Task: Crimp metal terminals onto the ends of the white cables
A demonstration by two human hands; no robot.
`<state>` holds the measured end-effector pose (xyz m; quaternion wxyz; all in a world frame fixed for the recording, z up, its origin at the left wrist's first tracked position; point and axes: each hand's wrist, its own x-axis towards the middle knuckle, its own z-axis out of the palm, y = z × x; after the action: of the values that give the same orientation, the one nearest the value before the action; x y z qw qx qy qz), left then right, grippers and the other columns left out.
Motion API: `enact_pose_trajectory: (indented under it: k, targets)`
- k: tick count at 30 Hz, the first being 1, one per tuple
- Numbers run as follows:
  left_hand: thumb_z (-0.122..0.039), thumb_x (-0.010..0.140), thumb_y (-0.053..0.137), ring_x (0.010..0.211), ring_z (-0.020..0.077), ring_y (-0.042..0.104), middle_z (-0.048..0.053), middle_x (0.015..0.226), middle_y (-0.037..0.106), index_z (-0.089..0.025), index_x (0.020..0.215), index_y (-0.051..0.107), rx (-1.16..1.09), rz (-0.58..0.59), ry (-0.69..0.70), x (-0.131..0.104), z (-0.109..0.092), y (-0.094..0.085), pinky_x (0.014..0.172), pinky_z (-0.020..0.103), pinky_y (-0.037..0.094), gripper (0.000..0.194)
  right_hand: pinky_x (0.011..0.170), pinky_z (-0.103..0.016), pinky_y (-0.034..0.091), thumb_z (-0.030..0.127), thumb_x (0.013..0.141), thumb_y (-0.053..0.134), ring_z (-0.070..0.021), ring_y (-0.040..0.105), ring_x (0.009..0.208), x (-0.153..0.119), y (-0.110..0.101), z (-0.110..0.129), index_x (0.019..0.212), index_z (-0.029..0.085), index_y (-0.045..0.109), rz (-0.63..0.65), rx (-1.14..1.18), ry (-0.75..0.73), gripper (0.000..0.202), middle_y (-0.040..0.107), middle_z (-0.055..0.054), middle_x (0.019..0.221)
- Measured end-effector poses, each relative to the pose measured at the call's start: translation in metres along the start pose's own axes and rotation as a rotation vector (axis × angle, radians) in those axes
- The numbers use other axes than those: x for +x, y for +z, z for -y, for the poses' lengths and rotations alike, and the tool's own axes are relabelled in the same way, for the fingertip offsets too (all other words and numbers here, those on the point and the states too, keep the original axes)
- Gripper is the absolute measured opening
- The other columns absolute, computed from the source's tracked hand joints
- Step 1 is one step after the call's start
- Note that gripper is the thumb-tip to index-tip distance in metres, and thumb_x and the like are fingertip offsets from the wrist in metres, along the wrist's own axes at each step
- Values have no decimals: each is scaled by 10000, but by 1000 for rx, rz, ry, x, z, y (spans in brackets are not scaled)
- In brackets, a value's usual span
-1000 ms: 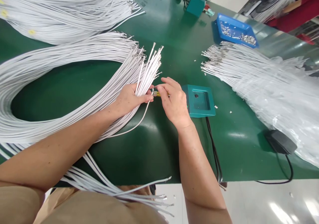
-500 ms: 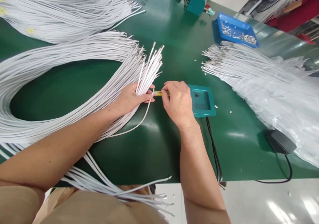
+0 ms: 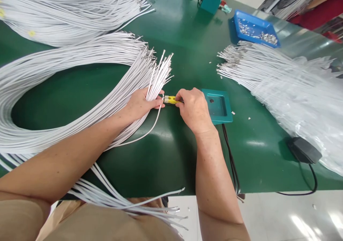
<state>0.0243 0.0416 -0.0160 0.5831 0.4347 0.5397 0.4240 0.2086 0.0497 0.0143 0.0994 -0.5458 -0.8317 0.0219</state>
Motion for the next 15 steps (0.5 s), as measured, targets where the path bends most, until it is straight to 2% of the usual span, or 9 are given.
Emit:
enact_pose_trajectory:
  k: [2,4,8,10,12,13,15]
  targets:
    - [-208,671,792,743,214,749,5,760,716,-128,1016,702,41,-8,0,0,1,0,872,413,594,365,767,-346,409,33,805,568,-226,557,776,2,1,-1,855,177,663,10,-1,13,180,675,-59,773]
    - [-219,682,779,761,223,756,14,798,733,-130,1027,708,92,5,12,1,3,0,861,404,600,363,726,-339,382,52,814,582,-221,552,765,4,1,-1,840,171,674,23,-4,33,153,665,-59,756]
    - [-232,693,762,763,231,762,20,803,745,-132,1004,724,166,10,44,4,8,-1,850,396,605,329,724,-337,391,96,828,619,-223,567,780,5,-3,1,830,166,691,55,4,74,101,665,-63,756]
    - [-236,692,762,763,233,761,22,785,745,-129,995,725,169,8,50,4,8,-1,844,396,607,324,798,-360,424,140,837,642,-236,592,836,2,-7,0,861,173,698,48,23,53,70,687,-70,805]
    - [-229,682,769,764,232,760,26,793,749,-125,999,722,152,9,36,3,6,1,831,390,610,337,970,-442,407,225,875,642,-272,609,1000,-2,-10,-3,979,181,700,-32,10,49,128,718,-99,985]
    - [-220,676,772,763,230,760,29,804,751,-121,997,721,146,12,23,3,4,1,824,384,612,340,1054,-504,355,271,901,623,-300,587,1117,-4,-10,-7,1068,180,686,-92,-19,80,200,705,-123,1123]
    - [-197,672,774,762,225,758,33,812,751,-114,992,720,144,16,-7,1,-1,2,816,374,613,335,1127,-622,239,329,952,554,-360,475,1322,-7,-7,-14,1254,163,614,-186,-104,206,351,595,-178,1369]
